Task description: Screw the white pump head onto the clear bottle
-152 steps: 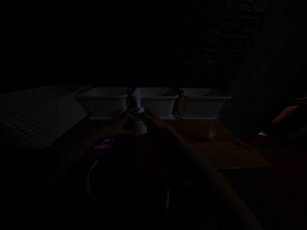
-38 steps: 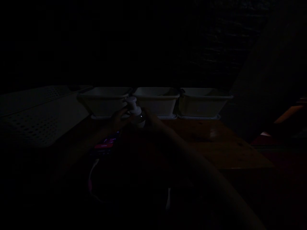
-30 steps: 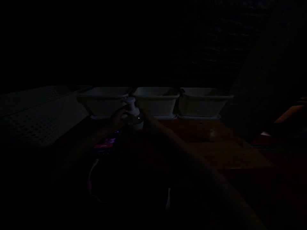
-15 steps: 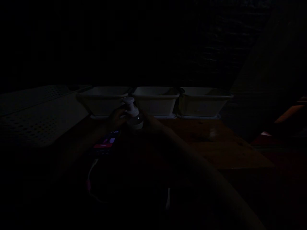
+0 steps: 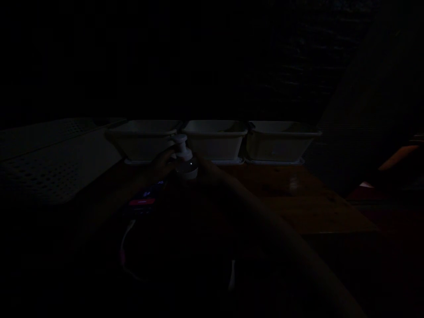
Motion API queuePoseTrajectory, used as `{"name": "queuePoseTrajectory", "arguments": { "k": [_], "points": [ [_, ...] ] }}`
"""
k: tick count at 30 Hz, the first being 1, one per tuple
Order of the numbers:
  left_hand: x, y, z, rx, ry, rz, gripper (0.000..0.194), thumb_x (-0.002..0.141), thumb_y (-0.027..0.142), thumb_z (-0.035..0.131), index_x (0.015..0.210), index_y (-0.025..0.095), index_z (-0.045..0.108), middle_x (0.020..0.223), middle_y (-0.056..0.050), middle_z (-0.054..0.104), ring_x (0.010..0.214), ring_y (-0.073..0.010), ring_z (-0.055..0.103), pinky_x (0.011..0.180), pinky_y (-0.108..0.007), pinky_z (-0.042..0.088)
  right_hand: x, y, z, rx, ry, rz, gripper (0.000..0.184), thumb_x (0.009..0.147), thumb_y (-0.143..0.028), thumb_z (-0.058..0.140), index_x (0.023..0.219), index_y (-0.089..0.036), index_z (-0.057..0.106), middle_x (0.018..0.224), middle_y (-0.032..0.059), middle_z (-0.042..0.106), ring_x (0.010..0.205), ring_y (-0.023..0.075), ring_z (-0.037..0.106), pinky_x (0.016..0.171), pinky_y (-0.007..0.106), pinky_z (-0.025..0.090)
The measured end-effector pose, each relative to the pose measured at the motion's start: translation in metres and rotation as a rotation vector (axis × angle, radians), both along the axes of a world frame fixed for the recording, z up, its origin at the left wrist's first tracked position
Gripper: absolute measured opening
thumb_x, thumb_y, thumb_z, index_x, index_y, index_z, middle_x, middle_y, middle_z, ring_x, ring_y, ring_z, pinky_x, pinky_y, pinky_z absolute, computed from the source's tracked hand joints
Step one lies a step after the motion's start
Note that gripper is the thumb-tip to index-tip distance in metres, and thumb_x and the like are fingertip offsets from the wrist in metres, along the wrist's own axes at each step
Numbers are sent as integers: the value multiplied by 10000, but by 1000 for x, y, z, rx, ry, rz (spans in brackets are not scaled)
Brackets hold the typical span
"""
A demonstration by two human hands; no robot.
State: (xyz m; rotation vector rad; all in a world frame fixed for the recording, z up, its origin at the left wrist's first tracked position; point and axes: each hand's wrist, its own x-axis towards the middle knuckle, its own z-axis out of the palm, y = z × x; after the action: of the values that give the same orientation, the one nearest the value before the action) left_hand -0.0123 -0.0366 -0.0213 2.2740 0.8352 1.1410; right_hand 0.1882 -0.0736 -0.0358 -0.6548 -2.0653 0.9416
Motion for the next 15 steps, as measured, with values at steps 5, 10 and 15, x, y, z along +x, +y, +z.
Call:
{"name": "queuePoseTrajectory", "arguments": {
  "k": [5,10,15],
  "points": [
    [1,-4,1,-23,29,29,643,823,667,568,1186,139,612,1181,-139,673,1018,-299,660,830,-399,545,2,2,-1,-45,23,5,1053,658,-316,839,1500,-123,236,1433,183,502,1255,290,539,999,450,503],
    [2,-5,3,-13,50,47,596,829,648,568,1183,170,610,1188,-114,674,1040,-285,657,835,-384,543,4,1,0,-38,6,-7,1075,656,-318,840,1503,-79,223,1435,197,492,1275,290,513,1027,443,474],
    [2,-6,3,-26,47,37,573,833,628,571,1169,165,609,1166,-114,680,1014,-271,662,818,-372,546,3,1,0,-14,-8,-10,1069,691,-350,815,1516,-74,195,1440,209,481,1280,288,507,1038,452,462]
  ]
}}
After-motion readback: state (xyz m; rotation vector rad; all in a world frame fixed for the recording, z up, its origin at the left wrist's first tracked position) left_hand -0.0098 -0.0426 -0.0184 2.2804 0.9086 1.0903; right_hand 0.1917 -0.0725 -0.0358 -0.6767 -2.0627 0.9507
